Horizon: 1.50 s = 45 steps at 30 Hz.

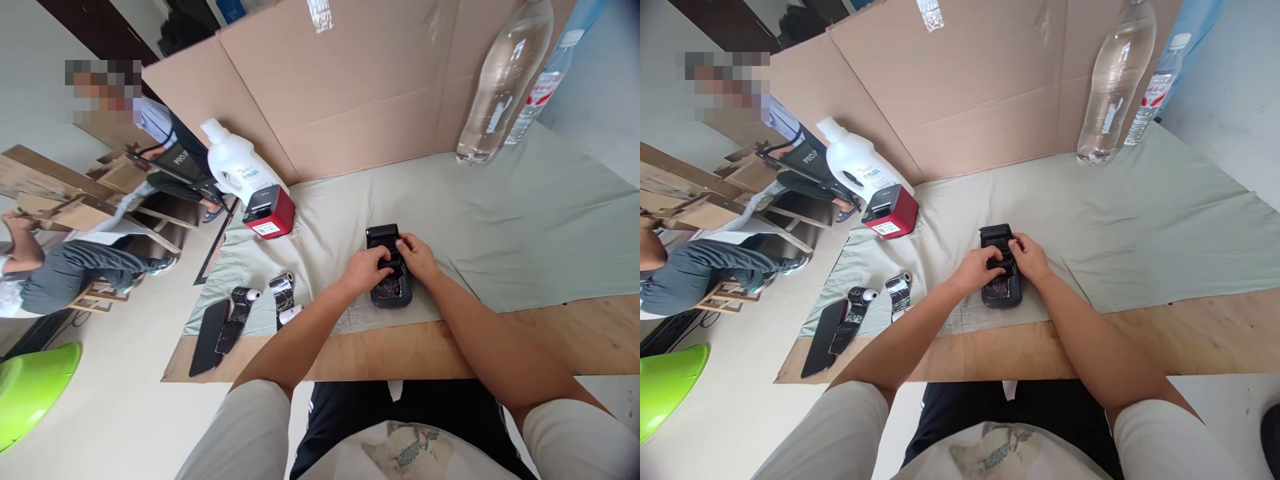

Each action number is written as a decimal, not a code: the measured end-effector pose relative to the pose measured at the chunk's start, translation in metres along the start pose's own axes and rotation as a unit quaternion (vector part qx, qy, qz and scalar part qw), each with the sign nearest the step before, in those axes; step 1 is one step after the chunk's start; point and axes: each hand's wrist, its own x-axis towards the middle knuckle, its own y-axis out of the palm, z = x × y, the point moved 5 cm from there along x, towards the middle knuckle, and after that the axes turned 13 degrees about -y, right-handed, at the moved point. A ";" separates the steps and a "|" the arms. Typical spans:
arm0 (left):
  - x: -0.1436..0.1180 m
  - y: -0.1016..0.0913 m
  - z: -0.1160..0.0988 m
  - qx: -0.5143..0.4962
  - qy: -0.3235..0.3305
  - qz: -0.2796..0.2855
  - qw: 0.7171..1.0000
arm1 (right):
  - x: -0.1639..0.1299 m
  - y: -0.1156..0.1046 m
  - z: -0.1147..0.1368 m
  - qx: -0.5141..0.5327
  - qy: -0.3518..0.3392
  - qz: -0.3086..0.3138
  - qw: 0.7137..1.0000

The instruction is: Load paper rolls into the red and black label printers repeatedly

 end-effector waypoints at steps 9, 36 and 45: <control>-0.038 0.005 0.006 0.035 0.070 -0.145 0.986 | -0.001 -0.008 0.021 0.138 0.008 -0.001 0.990; -0.043 0.032 0.042 -0.538 -0.070 -0.054 0.838 | -0.018 -0.003 0.048 0.229 0.018 0.238 0.944; -0.042 0.028 0.045 -0.523 -0.063 -0.059 0.848 | -0.015 -0.001 0.049 0.217 0.012 0.245 0.945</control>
